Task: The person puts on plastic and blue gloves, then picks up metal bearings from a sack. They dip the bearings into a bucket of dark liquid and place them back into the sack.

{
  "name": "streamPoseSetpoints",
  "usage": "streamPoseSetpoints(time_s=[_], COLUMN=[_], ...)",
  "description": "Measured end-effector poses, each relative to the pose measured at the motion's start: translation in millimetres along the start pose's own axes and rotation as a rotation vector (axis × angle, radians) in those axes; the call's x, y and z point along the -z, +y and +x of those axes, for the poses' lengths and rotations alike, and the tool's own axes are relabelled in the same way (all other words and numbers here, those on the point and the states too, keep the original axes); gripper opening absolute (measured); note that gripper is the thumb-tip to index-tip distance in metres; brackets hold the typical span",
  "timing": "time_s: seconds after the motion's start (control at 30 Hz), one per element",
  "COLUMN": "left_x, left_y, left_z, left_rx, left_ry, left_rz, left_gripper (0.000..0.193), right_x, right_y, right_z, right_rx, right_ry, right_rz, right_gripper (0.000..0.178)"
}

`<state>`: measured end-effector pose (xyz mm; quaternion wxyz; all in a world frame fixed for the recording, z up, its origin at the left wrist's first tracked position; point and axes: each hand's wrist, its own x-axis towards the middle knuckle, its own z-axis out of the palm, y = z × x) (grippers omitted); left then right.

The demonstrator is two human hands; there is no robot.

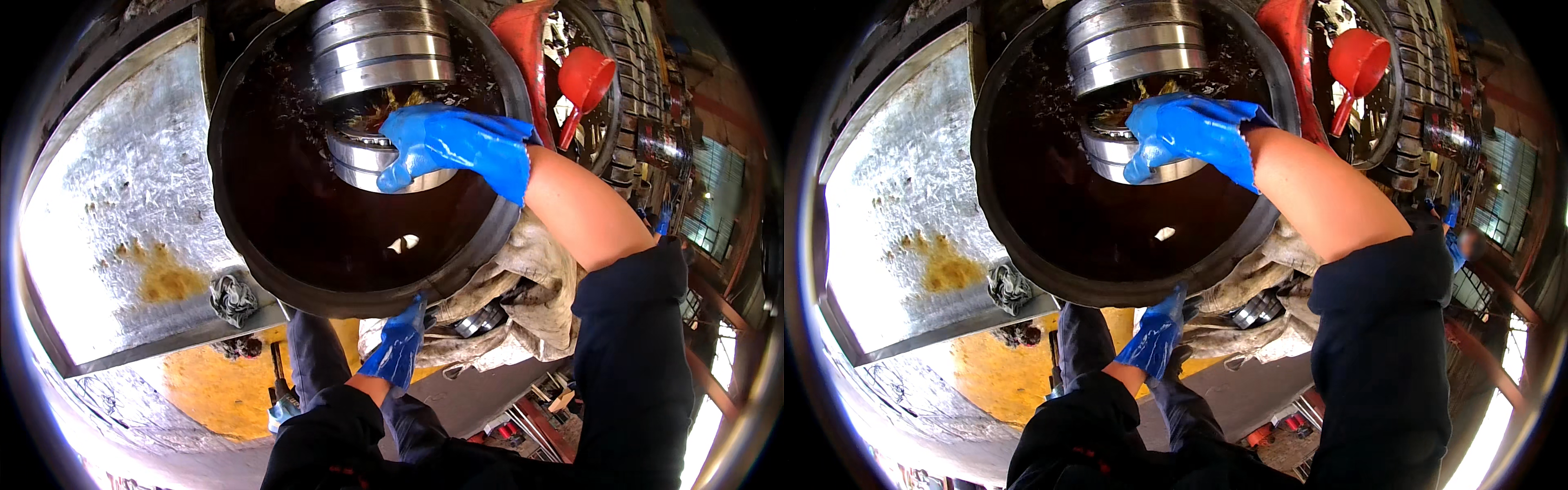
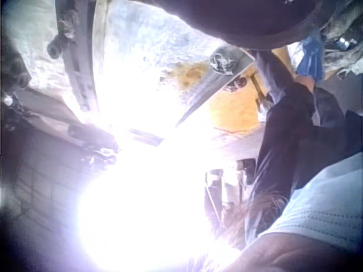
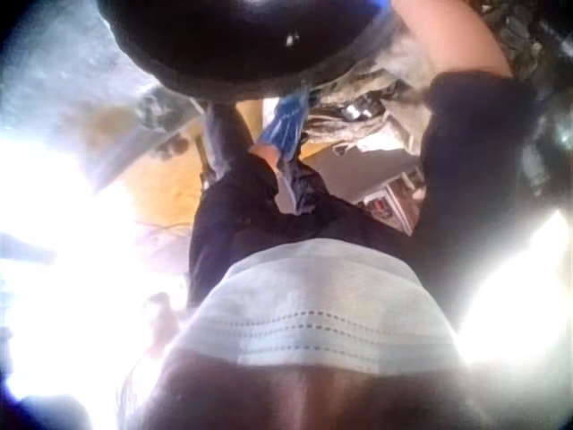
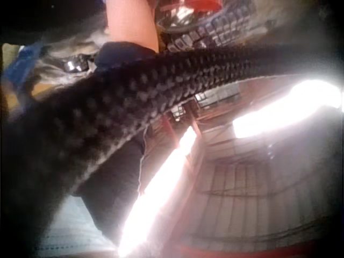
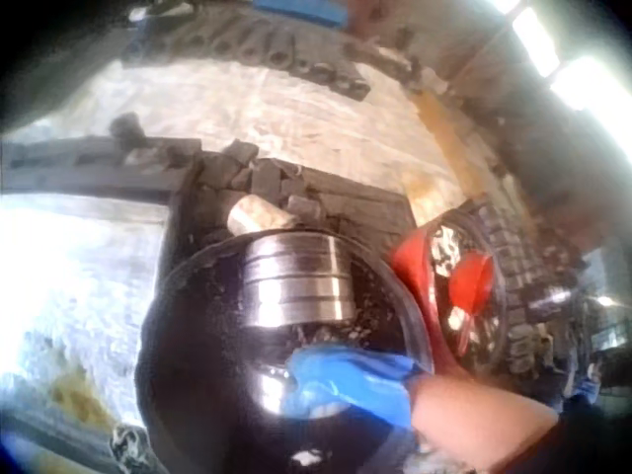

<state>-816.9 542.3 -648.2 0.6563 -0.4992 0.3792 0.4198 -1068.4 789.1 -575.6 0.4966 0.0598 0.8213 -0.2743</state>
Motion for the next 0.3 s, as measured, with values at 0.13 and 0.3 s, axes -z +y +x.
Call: streamPoseSetpoints(time_s=[0.13, 0.3], left_x=[25.6, 5.5], left_y=[-30.6, -29.9], left_z=[18.9, 17.0], left_rx=[-0.449, -0.185], left_ry=[-0.086, -0.009], left_rz=[0.254, -0.168], left_gripper=[0.045, 0.053], right_x=[11.9, 16.8], right_y=[-8.8, 17.2], right_z=[8.8, 10.7], right_rx=[0.013, 0.031], right_ry=[-0.055, 0.045], right_rz=[0.145, -0.012], right_gripper=[0.048, 0.056])
